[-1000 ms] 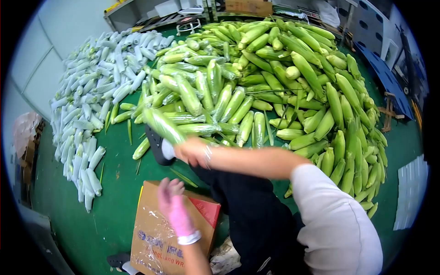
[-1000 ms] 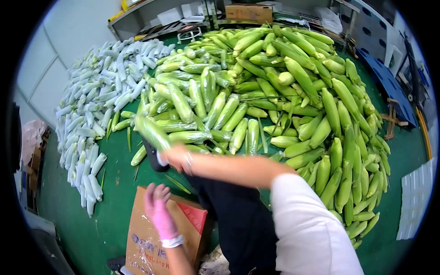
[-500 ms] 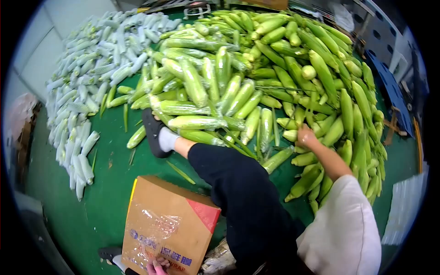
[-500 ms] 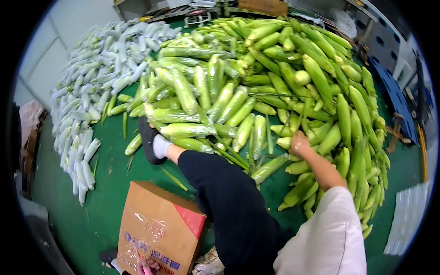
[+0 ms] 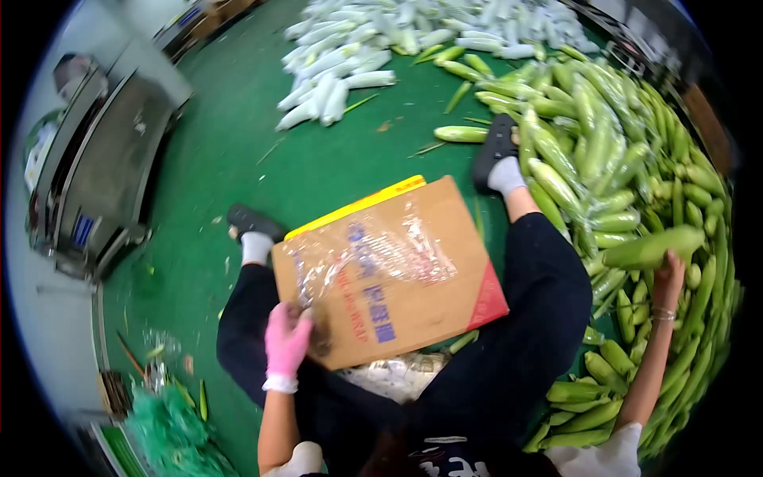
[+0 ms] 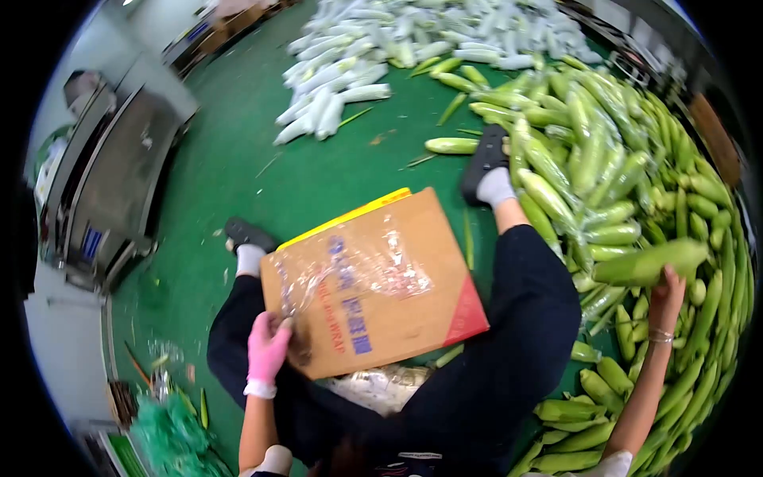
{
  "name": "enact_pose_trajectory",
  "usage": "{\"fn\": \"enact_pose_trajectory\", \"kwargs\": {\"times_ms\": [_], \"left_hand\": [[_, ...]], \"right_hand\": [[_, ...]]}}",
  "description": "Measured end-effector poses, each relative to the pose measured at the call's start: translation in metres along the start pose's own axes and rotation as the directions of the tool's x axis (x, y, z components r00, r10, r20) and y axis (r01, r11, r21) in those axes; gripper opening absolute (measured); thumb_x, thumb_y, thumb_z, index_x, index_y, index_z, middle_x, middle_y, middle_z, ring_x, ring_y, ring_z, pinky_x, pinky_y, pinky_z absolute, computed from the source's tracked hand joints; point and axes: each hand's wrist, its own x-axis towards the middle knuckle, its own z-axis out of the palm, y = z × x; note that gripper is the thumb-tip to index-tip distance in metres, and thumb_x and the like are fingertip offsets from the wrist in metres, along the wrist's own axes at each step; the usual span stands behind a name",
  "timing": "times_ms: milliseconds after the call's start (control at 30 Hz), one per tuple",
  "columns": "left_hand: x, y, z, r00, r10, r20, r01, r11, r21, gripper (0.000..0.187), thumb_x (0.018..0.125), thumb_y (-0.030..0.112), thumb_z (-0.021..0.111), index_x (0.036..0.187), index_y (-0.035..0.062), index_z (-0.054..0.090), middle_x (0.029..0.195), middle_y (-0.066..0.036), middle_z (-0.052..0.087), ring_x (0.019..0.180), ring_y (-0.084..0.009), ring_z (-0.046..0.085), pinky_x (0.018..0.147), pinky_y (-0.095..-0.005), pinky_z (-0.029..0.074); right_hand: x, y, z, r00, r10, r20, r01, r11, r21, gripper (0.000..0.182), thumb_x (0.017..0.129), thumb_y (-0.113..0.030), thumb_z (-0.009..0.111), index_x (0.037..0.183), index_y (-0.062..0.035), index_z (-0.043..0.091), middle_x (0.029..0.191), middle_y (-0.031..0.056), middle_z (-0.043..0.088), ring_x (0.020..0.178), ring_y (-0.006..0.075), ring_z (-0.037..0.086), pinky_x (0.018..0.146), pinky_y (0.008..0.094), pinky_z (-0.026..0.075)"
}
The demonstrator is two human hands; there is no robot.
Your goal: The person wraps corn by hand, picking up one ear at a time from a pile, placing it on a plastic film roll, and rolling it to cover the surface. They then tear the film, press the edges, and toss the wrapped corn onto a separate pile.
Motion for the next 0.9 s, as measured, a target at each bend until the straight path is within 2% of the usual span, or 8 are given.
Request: {"fn": "enact_pose_trajectory", "kwargs": {"times_ms": [167,233,433,500,667,767,867,900], "left_hand": [[0.004,0.020,0.021,0.980,0.184,-0.081,-0.132,0.893,0.430,0.051,0.081,0.041,0.075,0.106,0.0004,0.057,0.109,-0.019,0.059,0.089,-0.0334,0.066,0.076,-0.0422,0.053],[0.019,0.018,0.026,0.981,0.190,-0.029,-0.143,0.819,0.556,0.046,0.084,0.044,0.070,0.102,0.0028,0.058,0.101,-0.019,0.063,0.085,-0.0357,0.066,0.072,-0.0448,0.053],[0.047,-0.005,0.008,0.969,0.195,0.153,-0.247,0.787,0.565,0.023,0.090,0.025,0.060,0.082,0.0039,0.062,0.070,-0.014,0.064,0.067,-0.0327,0.065,0.061,-0.0432,0.051],[0.043,0.013,-0.020,0.832,-0.274,0.482,0.438,0.858,-0.268,0.017,0.089,0.013,0.055,0.075,0.0024,0.058,0.063,-0.008,0.059,0.060,-0.0240,0.061,0.054,-0.0348,0.048],[0.021,0.037,-0.006,0.984,-0.163,0.068,0.106,0.234,-0.967,0.015,0.091,0.008,0.056,0.079,-0.0003,0.058,0.081,-0.012,0.063,0.067,-0.0222,0.062,0.063,-0.0300,0.052],[0.047,0.030,0.054,0.940,0.197,-0.277,-0.303,0.855,-0.421,0.028,0.091,0.017,0.063,0.109,-0.0042,0.062,0.100,-0.015,0.067,0.096,-0.0270,0.065,0.090,-0.0392,0.048],[0.060,0.035,0.066,0.820,0.558,-0.127,-0.546,0.829,0.119,0.049,0.086,0.032,0.070,0.120,-0.0016,0.060,0.107,-0.015,0.065,0.107,-0.0315,0.059,0.099,-0.0426,0.040],[0.062,0.041,0.061,0.833,0.554,0.011,-0.541,0.810,0.226,0.060,0.082,0.040,0.073,0.124,-0.0005,0.058,0.111,-0.016,0.064,0.111,-0.0338,0.056,0.101,-0.0437,0.038]], "right_hand": [[-0.121,-0.023,0.344,0.735,-0.089,0.672,0.382,0.873,-0.303,0.072,0.073,-0.008,0.075,0.137,-0.0011,0.043,0.127,0.0144,0.055,0.118,0.0258,0.055,0.100,0.0409,0.047],[-0.160,0.014,0.431,0.333,-0.193,0.923,0.743,0.656,-0.130,0.073,0.067,-0.013,0.077,0.133,-0.0039,0.048,0.113,0.0187,0.051,0.110,0.0334,0.054,0.096,0.0428,0.046],[-0.225,0.129,0.521,0.007,-0.104,0.995,0.826,0.562,0.053,0.070,0.068,-0.016,0.078,0.133,-0.0096,0.054,0.112,0.0146,0.051,0.105,0.0318,0.052,0.093,0.0408,0.044],[-0.228,0.135,0.509,-0.096,-0.081,0.992,0.852,0.508,0.124,0.071,0.068,-0.016,0.077,0.135,-0.0104,0.053,0.113,0.0142,0.051,0.105,0.0315,0.051,0.094,0.0413,0.044],[-0.235,0.122,0.506,-0.335,0.139,0.932,0.776,0.602,0.189,0.079,0.071,-0.019,0.080,0.143,-0.0141,0.048,0.118,0.0129,0.050,0.112,0.0307,0.050,0.100,0.0419,0.040],[-0.222,0.130,0.528,-0.369,0.201,0.907,0.739,0.656,0.155,0.077,0.073,-0.021,0.080,0.143,-0.0127,0.048,0.119,0.0135,0.051,0.115,0.0306,0.049,0.101,0.0417,0.039],[-0.228,0.126,0.501,-0.296,0.174,0.939,0.777,0.615,0.131,0.067,0.075,-0.023,0.079,0.135,-0.0095,0.053,0.120,0.0150,0.052,0.113,0.0315,0.051,0.097,0.0433,0.040],[-0.235,0.124,0.475,-0.022,0.008,1.000,0.838,0.545,0.014,0.058,0.077,-0.022,0.078,0.129,-0.0083,0.055,0.118,0.0149,0.053,0.111,0.0324,0.052,0.095,0.0435,0.040]]}}
